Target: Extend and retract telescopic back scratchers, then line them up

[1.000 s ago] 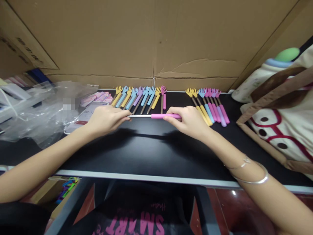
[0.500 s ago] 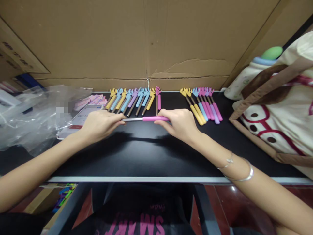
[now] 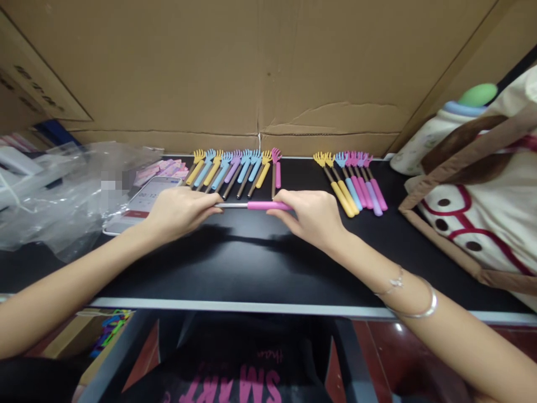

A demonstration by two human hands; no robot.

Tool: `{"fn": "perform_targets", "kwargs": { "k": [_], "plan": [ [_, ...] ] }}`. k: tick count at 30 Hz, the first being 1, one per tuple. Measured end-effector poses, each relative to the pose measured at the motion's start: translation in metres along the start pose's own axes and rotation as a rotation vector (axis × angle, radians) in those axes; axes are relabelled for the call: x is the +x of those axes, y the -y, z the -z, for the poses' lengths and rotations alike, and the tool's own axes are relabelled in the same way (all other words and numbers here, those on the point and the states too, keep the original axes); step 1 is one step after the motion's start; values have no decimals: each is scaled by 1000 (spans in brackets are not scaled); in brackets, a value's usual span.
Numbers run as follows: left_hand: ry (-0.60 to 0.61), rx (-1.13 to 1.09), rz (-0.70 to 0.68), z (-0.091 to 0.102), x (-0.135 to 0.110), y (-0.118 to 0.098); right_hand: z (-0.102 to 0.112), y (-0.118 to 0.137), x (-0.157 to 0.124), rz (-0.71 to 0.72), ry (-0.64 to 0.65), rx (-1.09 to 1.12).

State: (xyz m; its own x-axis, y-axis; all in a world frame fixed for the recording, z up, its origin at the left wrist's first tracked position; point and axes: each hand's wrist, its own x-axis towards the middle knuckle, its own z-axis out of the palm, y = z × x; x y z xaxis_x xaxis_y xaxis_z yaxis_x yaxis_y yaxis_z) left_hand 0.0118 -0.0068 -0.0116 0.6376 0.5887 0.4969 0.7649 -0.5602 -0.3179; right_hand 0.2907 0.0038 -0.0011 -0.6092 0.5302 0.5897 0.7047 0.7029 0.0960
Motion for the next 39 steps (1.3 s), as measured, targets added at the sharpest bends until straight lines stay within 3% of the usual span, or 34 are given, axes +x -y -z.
{"fn": "perform_targets", "kwargs": {
  "k": [5,10,29,39],
  "plan": [
    [43,-50,26,6,3,1,17,-4,5,47,22,-91],
    [-1,-62,20,15,6,9,27,-9,8,5,91,-147],
    [-25,-104,-13,8,3,26,16,-29,7,-32,192,-77],
    [7,-64,-68,8,3,26,4,-29,3,69,235,-71]
  ]
}}
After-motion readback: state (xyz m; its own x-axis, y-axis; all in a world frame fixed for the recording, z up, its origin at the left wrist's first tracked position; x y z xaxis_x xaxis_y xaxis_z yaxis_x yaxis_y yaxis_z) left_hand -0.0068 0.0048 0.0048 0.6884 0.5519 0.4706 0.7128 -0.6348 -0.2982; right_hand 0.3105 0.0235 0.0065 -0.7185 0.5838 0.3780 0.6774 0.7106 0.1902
